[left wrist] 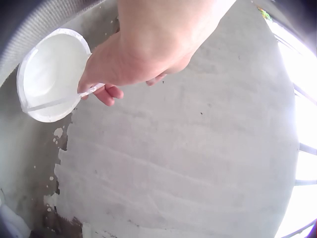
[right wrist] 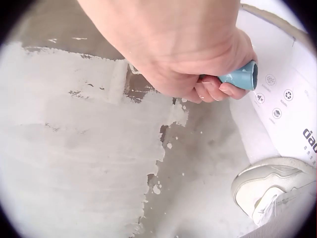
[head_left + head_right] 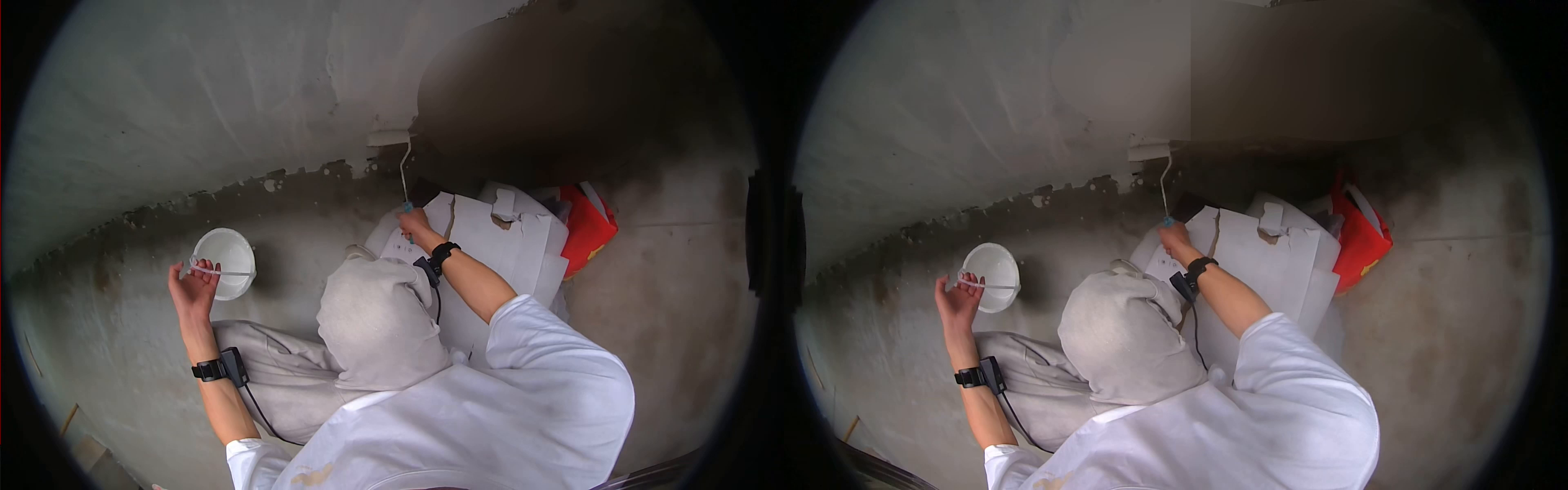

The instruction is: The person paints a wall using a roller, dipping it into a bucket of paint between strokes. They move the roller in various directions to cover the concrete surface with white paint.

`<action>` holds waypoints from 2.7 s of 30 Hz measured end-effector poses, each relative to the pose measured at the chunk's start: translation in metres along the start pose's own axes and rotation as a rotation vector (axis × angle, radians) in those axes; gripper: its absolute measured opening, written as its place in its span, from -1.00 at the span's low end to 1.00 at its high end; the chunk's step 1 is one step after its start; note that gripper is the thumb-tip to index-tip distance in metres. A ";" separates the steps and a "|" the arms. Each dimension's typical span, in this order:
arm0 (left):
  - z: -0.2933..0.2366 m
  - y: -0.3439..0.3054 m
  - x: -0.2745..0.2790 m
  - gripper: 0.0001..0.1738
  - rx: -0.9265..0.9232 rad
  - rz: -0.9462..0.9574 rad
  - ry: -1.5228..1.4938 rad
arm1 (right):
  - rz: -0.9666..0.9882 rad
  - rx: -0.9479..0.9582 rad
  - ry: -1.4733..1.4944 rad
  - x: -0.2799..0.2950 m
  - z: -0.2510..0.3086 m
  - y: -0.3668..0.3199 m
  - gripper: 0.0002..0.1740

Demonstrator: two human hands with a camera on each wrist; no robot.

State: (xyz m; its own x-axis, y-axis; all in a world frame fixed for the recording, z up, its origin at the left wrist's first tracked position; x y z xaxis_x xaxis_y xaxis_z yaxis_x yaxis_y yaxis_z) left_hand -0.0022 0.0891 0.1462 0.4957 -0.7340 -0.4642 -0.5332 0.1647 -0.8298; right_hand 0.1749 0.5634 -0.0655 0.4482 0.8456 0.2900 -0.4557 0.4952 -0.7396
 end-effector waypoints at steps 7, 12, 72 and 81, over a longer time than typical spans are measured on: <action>-0.002 -0.002 -0.006 -0.65 0.032 0.014 -0.003 | 0.177 -0.118 0.237 -0.007 -0.001 -0.003 -0.66; -0.003 0.003 0.001 -0.66 0.041 0.051 0.015 | 0.181 -0.048 0.258 -0.010 0.010 -0.020 -0.65; -0.019 -0.004 -0.005 -0.63 -0.008 0.069 0.075 | 0.336 -0.059 0.228 -0.047 -0.017 0.051 -0.64; -0.020 -0.007 -0.007 -0.67 -0.036 0.011 0.068 | 0.199 -0.068 0.280 -0.027 0.024 -0.010 -0.67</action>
State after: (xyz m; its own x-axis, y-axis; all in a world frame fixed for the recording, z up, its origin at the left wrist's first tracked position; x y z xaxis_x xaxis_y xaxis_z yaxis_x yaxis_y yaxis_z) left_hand -0.0155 0.0794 0.1617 0.4426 -0.7753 -0.4506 -0.5636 0.1503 -0.8122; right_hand 0.1491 0.5397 -0.0512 0.5537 0.8320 -0.0349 -0.5076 0.3040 -0.8062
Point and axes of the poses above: each hand's wrist, its own y-axis towards the middle knuckle, its own x-axis out of the back of the hand, z = x × y, the point moved 1 cm from there along y, towards the middle knuckle, and after that the axes turned 7 degrees about x, right-handed, at the moved point
